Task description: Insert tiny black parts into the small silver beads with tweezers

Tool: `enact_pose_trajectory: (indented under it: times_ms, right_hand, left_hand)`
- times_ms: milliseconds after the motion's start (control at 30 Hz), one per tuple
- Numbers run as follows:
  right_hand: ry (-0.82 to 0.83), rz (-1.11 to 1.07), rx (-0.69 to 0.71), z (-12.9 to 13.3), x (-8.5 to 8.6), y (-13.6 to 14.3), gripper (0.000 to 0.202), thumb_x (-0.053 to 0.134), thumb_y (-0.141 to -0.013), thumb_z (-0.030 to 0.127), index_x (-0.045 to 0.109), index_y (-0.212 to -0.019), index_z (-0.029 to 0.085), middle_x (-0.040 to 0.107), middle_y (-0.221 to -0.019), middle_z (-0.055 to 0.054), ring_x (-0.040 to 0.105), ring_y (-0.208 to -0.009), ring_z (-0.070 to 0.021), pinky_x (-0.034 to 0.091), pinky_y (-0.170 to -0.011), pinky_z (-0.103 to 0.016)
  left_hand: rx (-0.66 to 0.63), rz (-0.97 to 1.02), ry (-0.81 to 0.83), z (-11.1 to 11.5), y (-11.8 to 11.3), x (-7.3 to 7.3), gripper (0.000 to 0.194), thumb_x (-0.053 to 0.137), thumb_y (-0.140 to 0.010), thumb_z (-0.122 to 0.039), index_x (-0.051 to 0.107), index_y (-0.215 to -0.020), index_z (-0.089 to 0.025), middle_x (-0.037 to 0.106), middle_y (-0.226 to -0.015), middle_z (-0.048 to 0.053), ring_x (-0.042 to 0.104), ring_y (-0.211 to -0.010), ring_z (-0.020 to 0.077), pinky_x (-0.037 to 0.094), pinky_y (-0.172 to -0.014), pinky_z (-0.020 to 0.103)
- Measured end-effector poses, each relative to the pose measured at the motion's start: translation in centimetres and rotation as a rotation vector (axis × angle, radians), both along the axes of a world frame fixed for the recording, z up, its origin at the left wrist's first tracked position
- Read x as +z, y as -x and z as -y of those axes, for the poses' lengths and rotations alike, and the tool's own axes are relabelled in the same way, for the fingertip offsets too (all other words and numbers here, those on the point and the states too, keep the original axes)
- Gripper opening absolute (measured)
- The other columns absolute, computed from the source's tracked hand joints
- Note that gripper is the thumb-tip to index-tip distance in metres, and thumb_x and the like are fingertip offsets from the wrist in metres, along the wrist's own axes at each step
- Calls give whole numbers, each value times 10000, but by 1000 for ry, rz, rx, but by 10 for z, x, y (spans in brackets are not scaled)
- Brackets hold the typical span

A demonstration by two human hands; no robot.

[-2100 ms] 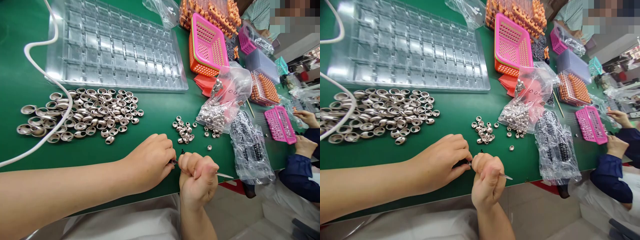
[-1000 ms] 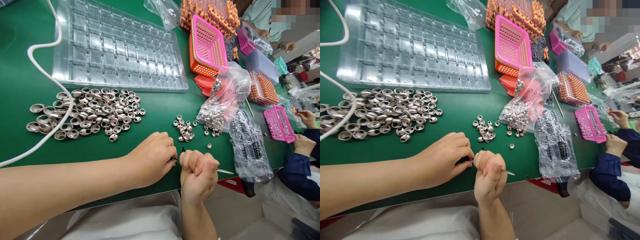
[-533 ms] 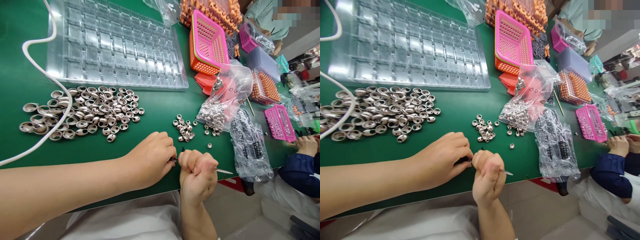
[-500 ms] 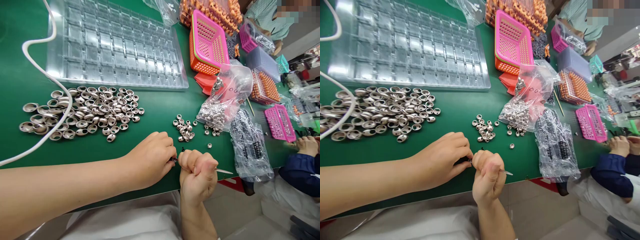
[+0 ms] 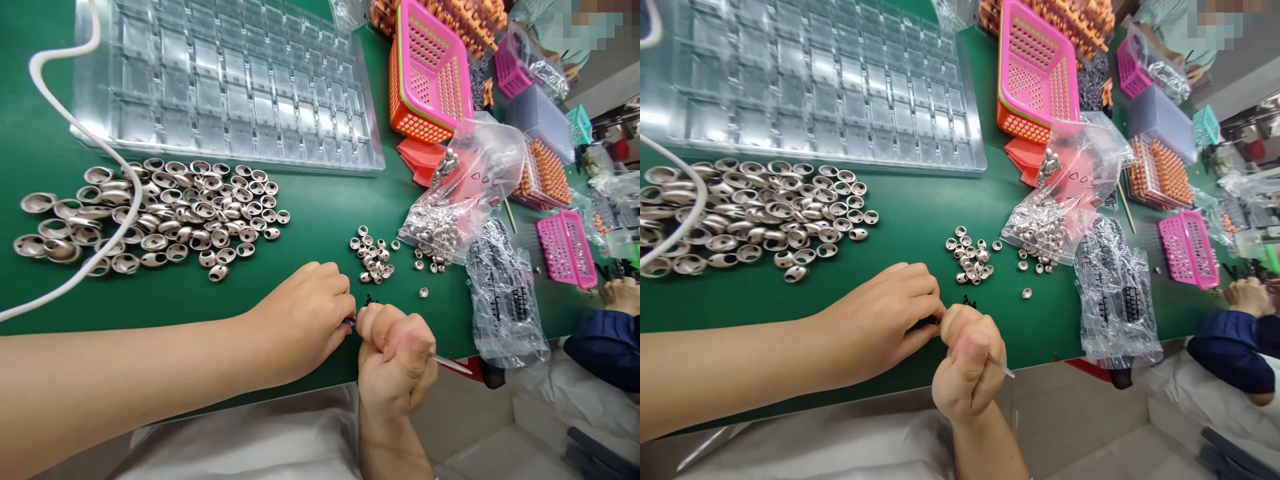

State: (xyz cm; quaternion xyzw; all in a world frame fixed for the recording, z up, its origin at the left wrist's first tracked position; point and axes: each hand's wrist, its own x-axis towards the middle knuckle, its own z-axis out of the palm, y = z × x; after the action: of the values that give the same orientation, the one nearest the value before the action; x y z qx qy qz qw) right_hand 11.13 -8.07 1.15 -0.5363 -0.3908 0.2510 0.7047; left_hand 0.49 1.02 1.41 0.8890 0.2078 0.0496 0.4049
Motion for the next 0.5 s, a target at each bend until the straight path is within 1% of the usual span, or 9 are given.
enact_pose_trajectory:
  times_ms: [200,367,433,500]
  right_hand:
    - [45,-5,45,2,2,-1,447,404,-1046,380,339,-636,214,242,-575,68,289,-465,-86,267,-469,-259]
    - [39,-12,95,3,-2,-3,429,402,-1047,363,357,-648,210,275,-589,59,315,-491,-90,281,-490,-267]
    - [28,-48,104,2,-3,-5,430,394,-1049,356,351,-647,210,276,-586,59,314,-491,-90,279,-490,-265]
    - [10,-122,80,2,-2,-7,440,358,-1059,347,327,-643,210,257,-578,63,289,-479,-87,270,-484,-258]
  left_hand:
    - [6,46,-21,1,1,0,149,614,-921,-158,703,-802,-160,629,-820,44,516,-835,216,367,-728,373]
    - [12,15,-6,-1,0,1,141,639,-907,-160,698,-780,-156,639,-823,39,524,-832,208,373,-729,368]
    - [13,1,-9,-2,-1,2,126,639,-905,-154,709,-800,-155,644,-833,39,533,-848,209,385,-747,368]
    - [10,-3,-7,-1,-1,2,108,645,-906,-160,728,-836,-158,650,-847,40,543,-872,214,396,-766,370]
